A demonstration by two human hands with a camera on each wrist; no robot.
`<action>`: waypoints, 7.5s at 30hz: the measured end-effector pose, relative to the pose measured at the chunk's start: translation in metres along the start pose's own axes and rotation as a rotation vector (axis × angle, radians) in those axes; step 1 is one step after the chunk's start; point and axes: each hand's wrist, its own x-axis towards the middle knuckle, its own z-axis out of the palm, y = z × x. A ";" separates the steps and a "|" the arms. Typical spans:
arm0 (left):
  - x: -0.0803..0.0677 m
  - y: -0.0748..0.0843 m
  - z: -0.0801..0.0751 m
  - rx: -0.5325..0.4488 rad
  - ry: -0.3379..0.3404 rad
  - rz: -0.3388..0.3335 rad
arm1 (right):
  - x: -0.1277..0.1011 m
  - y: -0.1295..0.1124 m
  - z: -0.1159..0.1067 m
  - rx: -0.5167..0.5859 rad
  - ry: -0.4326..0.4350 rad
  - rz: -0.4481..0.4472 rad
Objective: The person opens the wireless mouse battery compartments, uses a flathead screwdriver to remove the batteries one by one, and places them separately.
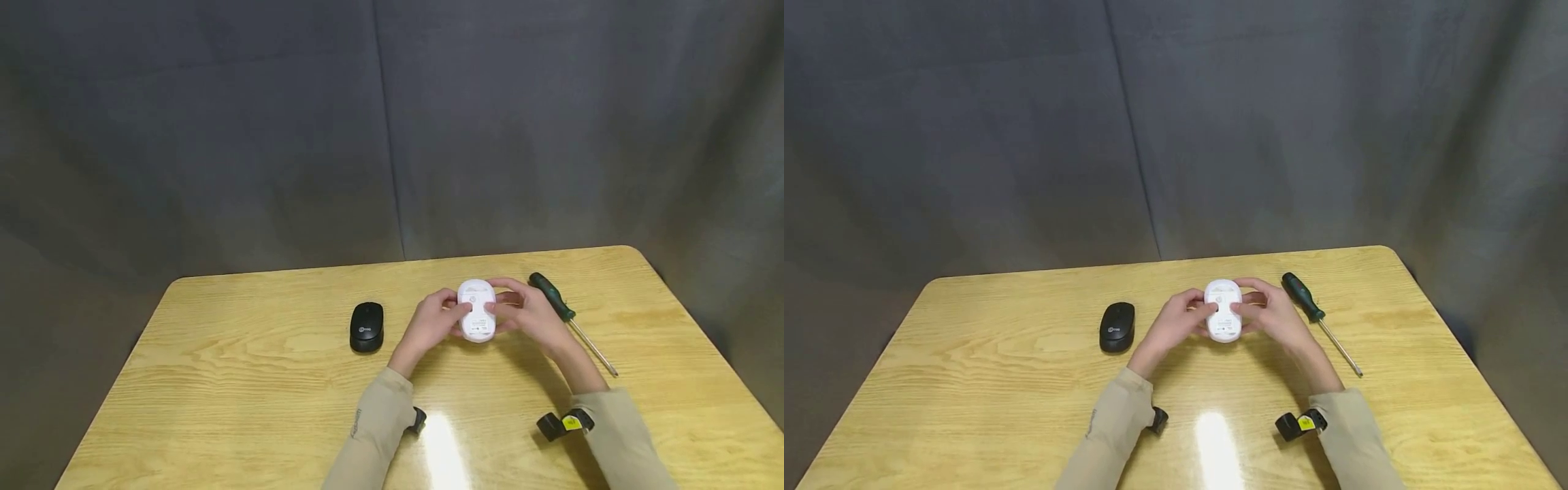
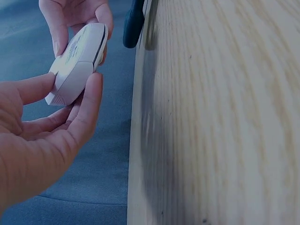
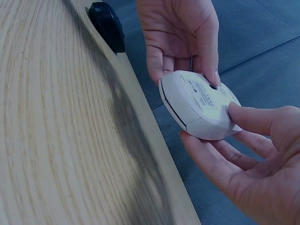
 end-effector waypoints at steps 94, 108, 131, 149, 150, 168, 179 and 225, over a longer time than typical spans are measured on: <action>0.007 0.010 0.018 -0.087 0.102 -0.037 | 0.003 -0.021 -0.002 0.377 0.483 -0.090; 0.008 0.009 0.018 -0.110 0.136 -0.055 | 0.000 -0.012 -0.032 0.135 0.354 0.022; 0.008 0.010 0.021 -0.074 0.132 -0.028 | 0.001 0.017 -0.044 -0.319 0.163 0.183; 0.008 0.010 0.022 -0.085 0.135 -0.039 | -0.002 0.014 -0.043 -0.669 0.188 0.091; 0.008 0.009 0.022 -0.085 0.137 -0.038 | -0.002 0.014 -0.044 -0.670 0.203 0.080; 0.008 0.011 0.021 -0.093 0.142 -0.037 | -0.009 0.005 -0.068 -0.800 0.437 -0.030; 0.008 0.009 0.021 -0.108 0.140 -0.024 | -0.014 0.010 -0.081 -0.813 0.420 0.024; 0.008 0.007 0.024 -0.120 0.135 -0.034 | -0.016 0.015 -0.100 -0.540 0.104 0.318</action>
